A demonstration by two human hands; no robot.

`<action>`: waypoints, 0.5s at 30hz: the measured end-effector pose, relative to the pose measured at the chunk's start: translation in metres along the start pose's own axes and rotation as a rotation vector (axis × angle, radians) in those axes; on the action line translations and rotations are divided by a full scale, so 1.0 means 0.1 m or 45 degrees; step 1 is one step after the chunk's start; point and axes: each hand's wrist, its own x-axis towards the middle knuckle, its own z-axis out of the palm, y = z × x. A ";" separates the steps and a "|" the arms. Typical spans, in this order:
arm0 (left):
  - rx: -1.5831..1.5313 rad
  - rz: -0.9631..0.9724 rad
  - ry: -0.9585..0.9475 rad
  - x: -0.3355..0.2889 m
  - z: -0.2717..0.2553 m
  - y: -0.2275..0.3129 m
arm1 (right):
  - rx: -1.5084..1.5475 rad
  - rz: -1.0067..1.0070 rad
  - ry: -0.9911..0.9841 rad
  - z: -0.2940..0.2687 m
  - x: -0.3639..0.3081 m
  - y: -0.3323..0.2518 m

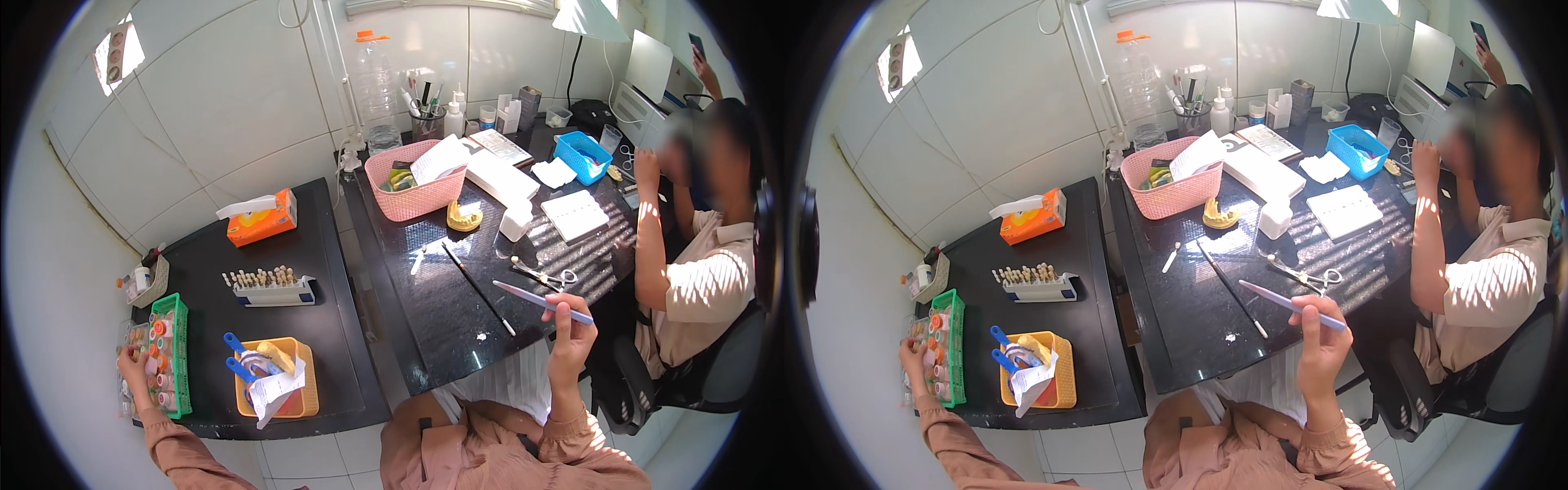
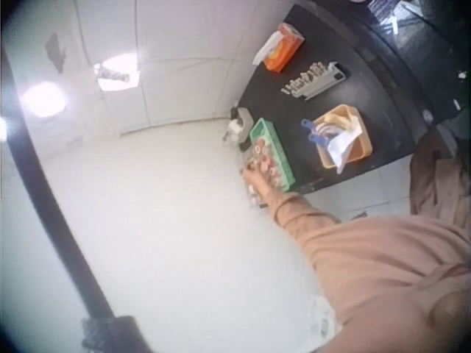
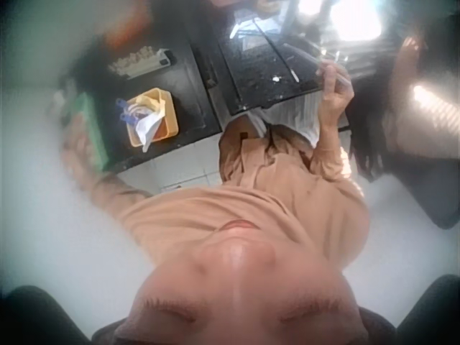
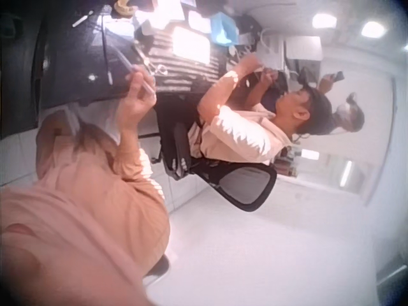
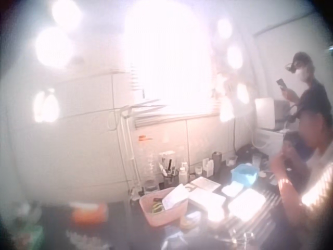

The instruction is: The person sits at a workbench and paints a small dental model using a fine brush. They repeatedly dip the brush into small jars of pink and orange powder, apply the material to the model, and wipe the brush on a tissue.

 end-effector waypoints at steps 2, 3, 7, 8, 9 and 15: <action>0.107 -0.020 -0.075 0.00 -0.01 -0.01 | -0.020 0.082 0.008 -0.04 0.03 0.00; 0.123 -0.026 -0.119 0.01 0.01 -0.01 | -0.024 0.132 0.016 -0.08 0.06 0.02; 0.079 -0.004 -0.120 0.00 0.09 -0.10 | -0.003 0.215 0.013 -0.23 0.18 0.05; 0.132 0.021 -0.041 0.01 -0.01 -0.22 | 0.015 0.218 -0.004 -0.27 0.22 0.06; 0.190 0.045 0.039 0.03 -0.16 -0.33 | 0.091 0.219 -0.019 -0.34 0.26 0.11; -0.137 -0.008 0.410 -0.13 -0.46 0.87 | -0.319 0.237 -0.055 -0.80 0.63 0.24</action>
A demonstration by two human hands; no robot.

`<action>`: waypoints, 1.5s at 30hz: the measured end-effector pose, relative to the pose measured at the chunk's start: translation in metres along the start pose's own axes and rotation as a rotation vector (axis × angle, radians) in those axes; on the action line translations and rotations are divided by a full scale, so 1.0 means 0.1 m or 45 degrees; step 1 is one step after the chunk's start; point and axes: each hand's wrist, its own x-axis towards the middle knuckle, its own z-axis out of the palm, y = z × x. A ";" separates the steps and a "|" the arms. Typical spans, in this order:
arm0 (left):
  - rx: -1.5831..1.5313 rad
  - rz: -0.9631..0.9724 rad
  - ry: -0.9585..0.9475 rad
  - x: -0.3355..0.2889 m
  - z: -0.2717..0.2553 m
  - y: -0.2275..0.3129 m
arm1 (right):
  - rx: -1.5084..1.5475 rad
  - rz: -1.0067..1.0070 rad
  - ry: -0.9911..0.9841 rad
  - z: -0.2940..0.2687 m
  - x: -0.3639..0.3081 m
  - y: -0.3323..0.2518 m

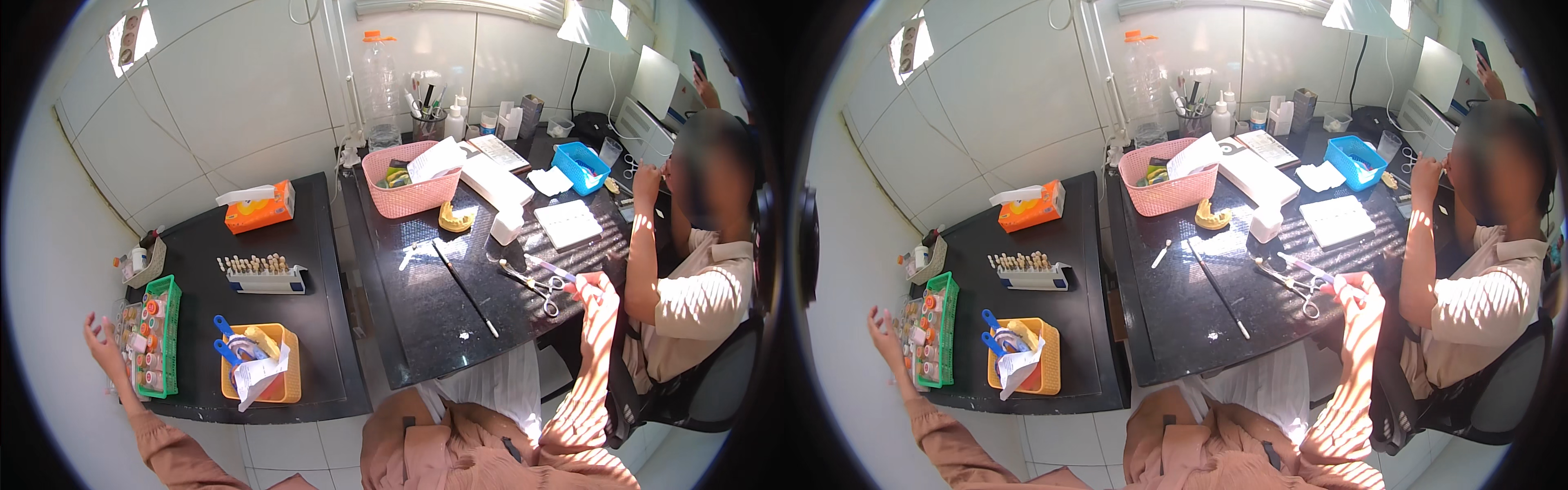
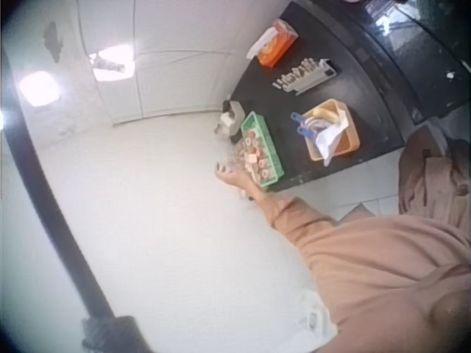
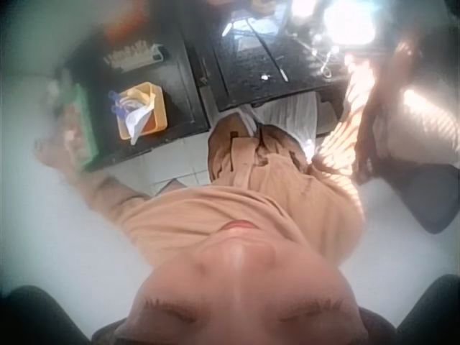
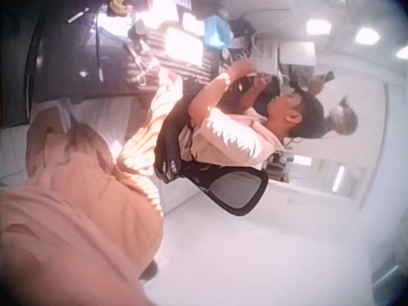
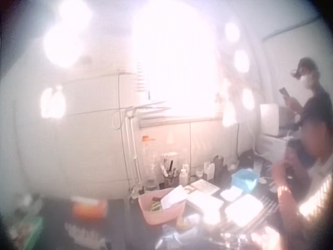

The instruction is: The person sits at a workbench and paints a small dental model using a fine brush. They repeatedly dip the brush into small jars of pink and orange powder, apply the material to the model, and wipe the brush on a tissue.

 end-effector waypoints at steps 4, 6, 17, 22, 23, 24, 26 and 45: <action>-0.467 0.197 0.150 -0.24 -0.59 1.58 | -0.039 0.175 -0.049 -0.08 0.29 0.10; -0.561 0.417 0.194 -0.47 -0.99 2.10 | 0.040 0.129 -0.157 -0.02 0.45 0.30; -1.303 0.690 -0.050 -1.95 -0.71 3.99 | -0.362 -0.109 0.015 0.13 0.68 0.79; -1.241 0.080 -0.725 -2.29 -0.23 4.72 | -0.613 -0.445 0.145 0.13 0.33 0.41; -1.236 -0.042 -0.871 -2.31 -0.16 4.86 | -0.662 -0.501 0.145 0.17 0.22 0.21; -1.224 -0.075 -0.912 -2.37 -0.05 4.89 | -0.605 -0.547 0.081 0.23 0.13 0.08; -1.247 -0.118 -0.987 -2.52 0.23 4.96 | -0.337 -0.580 -0.161 0.32 0.00 -0.11; -1.241 -0.252 -1.102 -2.76 0.64 5.08 | -1.170 -0.822 -0.848 1.13 0.03 -0.29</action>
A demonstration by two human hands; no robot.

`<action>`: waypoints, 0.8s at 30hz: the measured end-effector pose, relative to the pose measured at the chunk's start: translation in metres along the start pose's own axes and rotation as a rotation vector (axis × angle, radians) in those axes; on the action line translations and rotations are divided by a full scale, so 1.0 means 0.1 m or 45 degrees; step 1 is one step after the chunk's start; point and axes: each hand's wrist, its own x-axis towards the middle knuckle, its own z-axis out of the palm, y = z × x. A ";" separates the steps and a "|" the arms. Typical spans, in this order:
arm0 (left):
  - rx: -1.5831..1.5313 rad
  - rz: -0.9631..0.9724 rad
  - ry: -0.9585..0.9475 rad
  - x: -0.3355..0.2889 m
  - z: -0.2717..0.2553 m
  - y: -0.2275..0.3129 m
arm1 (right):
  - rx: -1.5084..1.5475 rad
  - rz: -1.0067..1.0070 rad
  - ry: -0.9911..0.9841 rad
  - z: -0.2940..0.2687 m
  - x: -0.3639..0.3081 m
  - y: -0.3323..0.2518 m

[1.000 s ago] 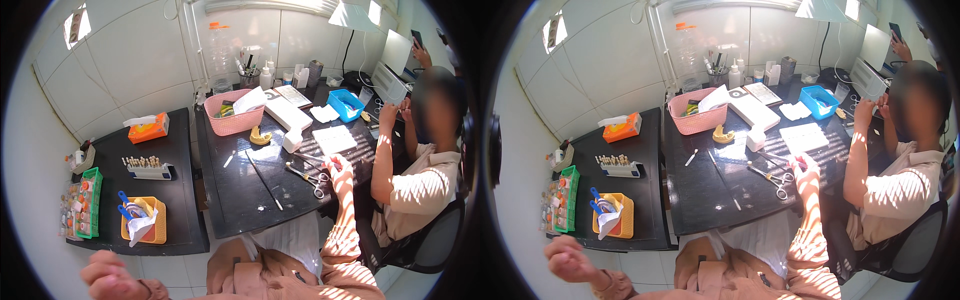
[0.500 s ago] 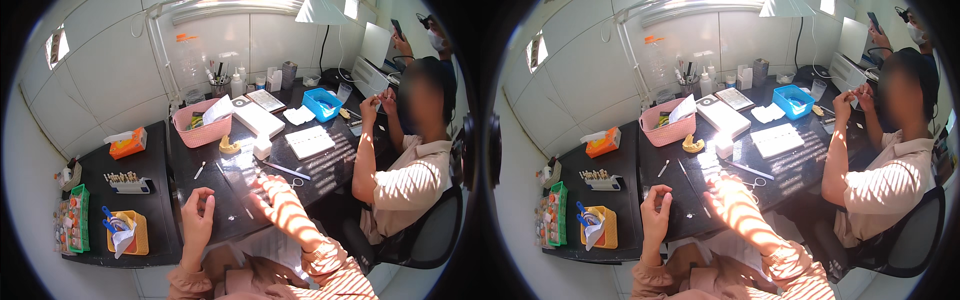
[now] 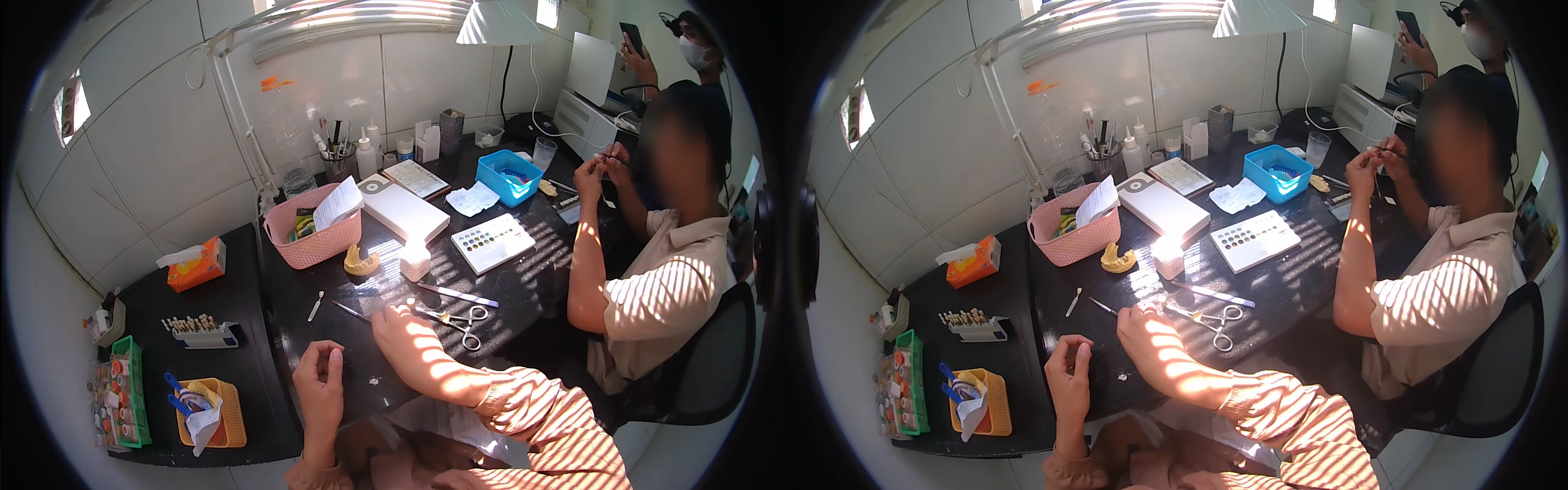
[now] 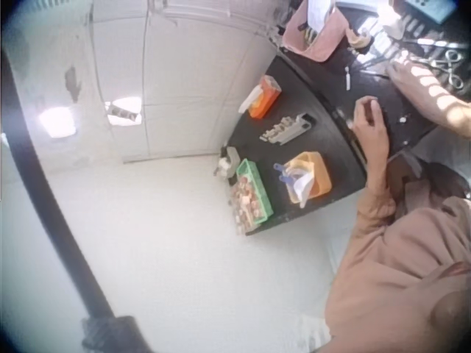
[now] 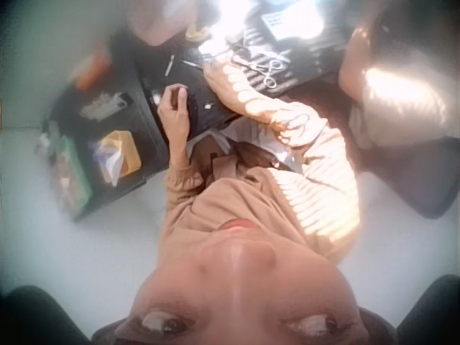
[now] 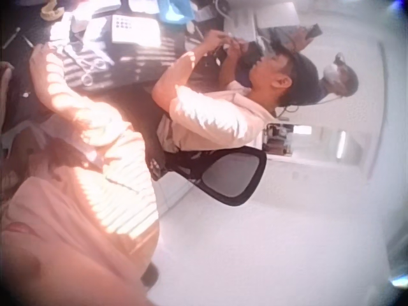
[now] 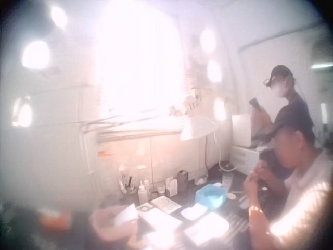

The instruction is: The person sits at a workbench and paints a small dental model using a fine brush. They repeatedly dip the brush into small jars of pink and orange powder, apply the material to the model, and wipe the brush on a tissue.

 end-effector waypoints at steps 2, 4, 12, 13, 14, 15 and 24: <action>-0.001 0.028 0.009 -0.01 0.00 -0.02 | -0.023 -0.102 0.056 0.03 0.00 0.07; 0.007 0.025 0.015 -0.01 0.01 -0.03 | 0.024 -0.158 0.163 0.08 -0.02 0.12; -0.012 -0.035 -0.034 -0.03 -0.02 -0.02 | 0.675 0.054 -0.093 -0.29 -0.12 0.04; -0.026 -0.036 -0.035 -0.03 -0.01 -0.02 | 0.723 0.036 -0.101 -0.34 -0.16 0.06; -0.023 -0.038 -0.037 -0.03 -0.01 0.00 | 0.771 -0.026 -0.053 -0.32 -0.19 0.11; -0.021 -0.039 -0.038 -0.03 -0.01 0.01 | 0.819 -0.088 -0.003 -0.27 -0.23 0.18; -0.017 -0.001 -0.005 -0.03 0.00 -0.05 | 1.748 0.000 0.279 -0.66 -0.51 0.58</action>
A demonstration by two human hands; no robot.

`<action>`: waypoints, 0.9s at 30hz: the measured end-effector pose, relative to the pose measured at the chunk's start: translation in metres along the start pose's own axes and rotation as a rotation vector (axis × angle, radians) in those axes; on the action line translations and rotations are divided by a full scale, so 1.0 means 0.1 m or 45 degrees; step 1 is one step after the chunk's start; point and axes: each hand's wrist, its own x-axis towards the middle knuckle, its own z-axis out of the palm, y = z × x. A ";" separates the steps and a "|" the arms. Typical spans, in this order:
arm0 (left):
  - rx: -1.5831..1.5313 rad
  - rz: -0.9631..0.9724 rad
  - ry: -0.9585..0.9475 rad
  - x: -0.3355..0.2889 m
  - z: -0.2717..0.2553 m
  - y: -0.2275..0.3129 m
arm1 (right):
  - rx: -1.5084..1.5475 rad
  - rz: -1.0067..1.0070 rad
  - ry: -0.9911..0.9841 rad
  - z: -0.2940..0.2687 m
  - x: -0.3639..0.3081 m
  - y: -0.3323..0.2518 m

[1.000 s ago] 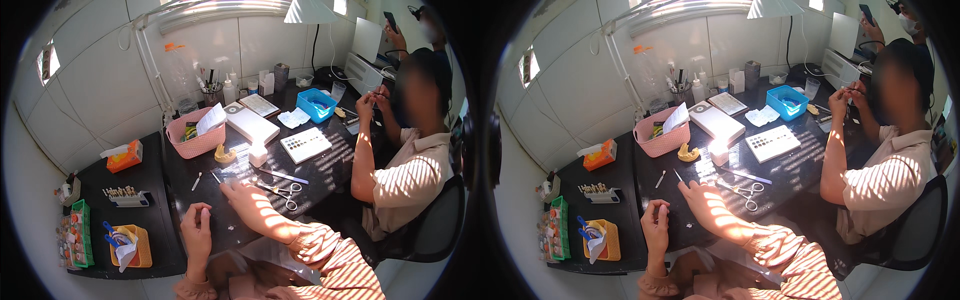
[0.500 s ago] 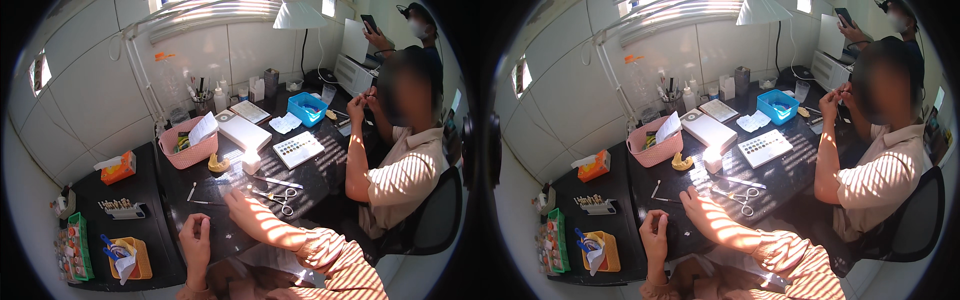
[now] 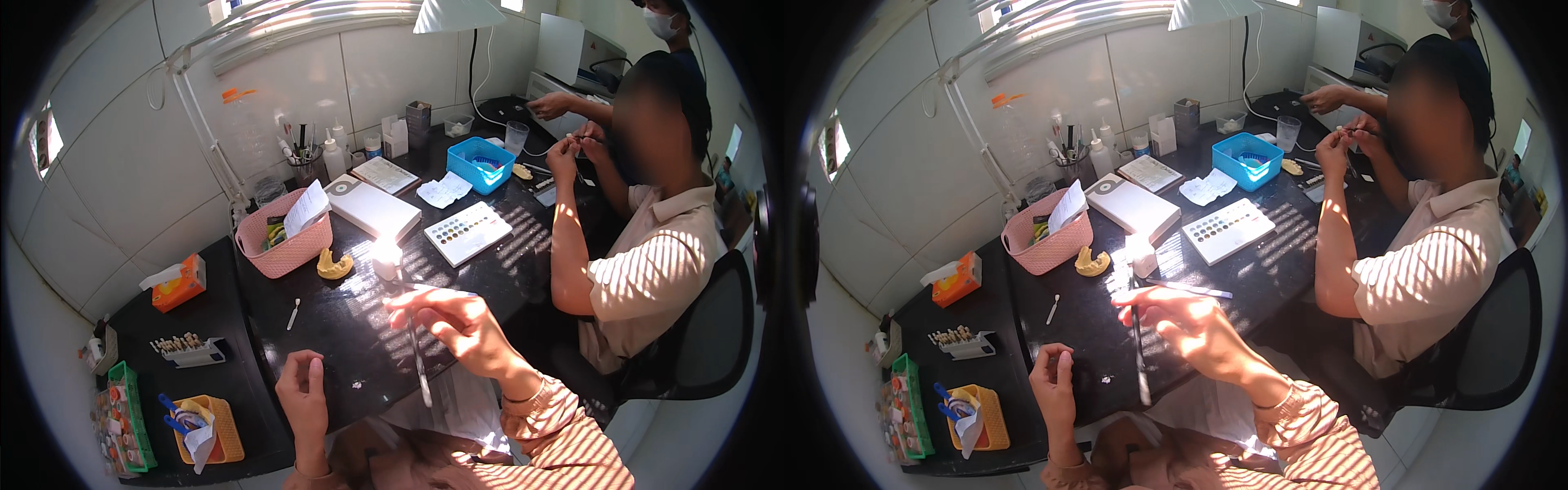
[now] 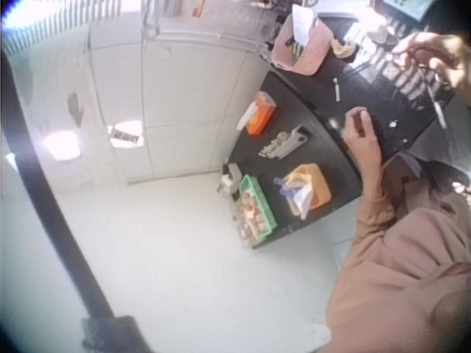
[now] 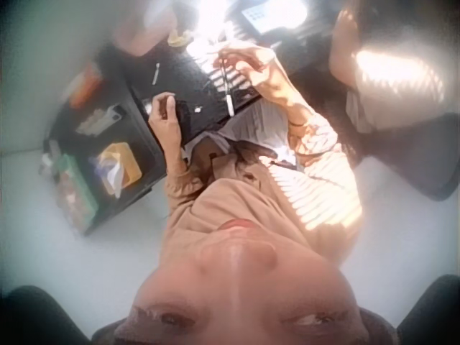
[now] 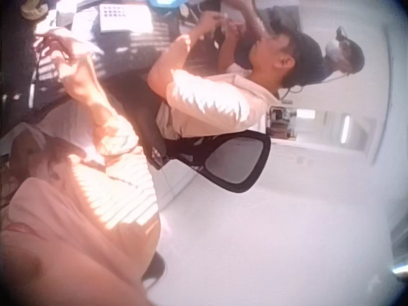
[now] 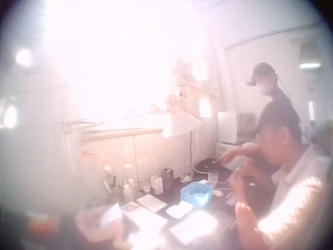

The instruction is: The person sits at a workbench and paints a small dental model using a fine brush. They repeatedly dip the brush into small jars of pink and orange powder, apply the material to the model, and wipe the brush on a tissue.

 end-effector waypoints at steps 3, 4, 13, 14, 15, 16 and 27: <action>-0.029 -0.007 -0.014 -0.01 -0.01 -0.02 | -0.220 -0.269 0.326 -0.14 -0.03 0.03; -0.034 -0.016 -0.016 -0.01 -0.02 -0.02 | -0.317 -0.386 0.394 -0.25 -0.05 0.10; -0.037 0.008 -0.006 0.01 0.00 -0.05 | -0.195 -0.440 1.046 -0.73 -0.12 0.72; -0.029 -0.015 -0.012 0.01 -0.01 -0.03 | -0.265 -0.367 1.073 -0.75 -0.12 0.77; -0.021 -0.038 -0.019 0.00 -0.02 -0.02 | -0.221 -0.354 1.071 -0.76 -0.11 0.81; -0.014 -0.060 -0.027 0.00 -0.03 0.00 | -0.178 -0.342 1.070 -0.76 -0.09 0.83; -0.074 -0.029 -0.017 0.00 -0.02 0.00 | -0.472 -0.155 1.030 -0.84 -0.05 0.91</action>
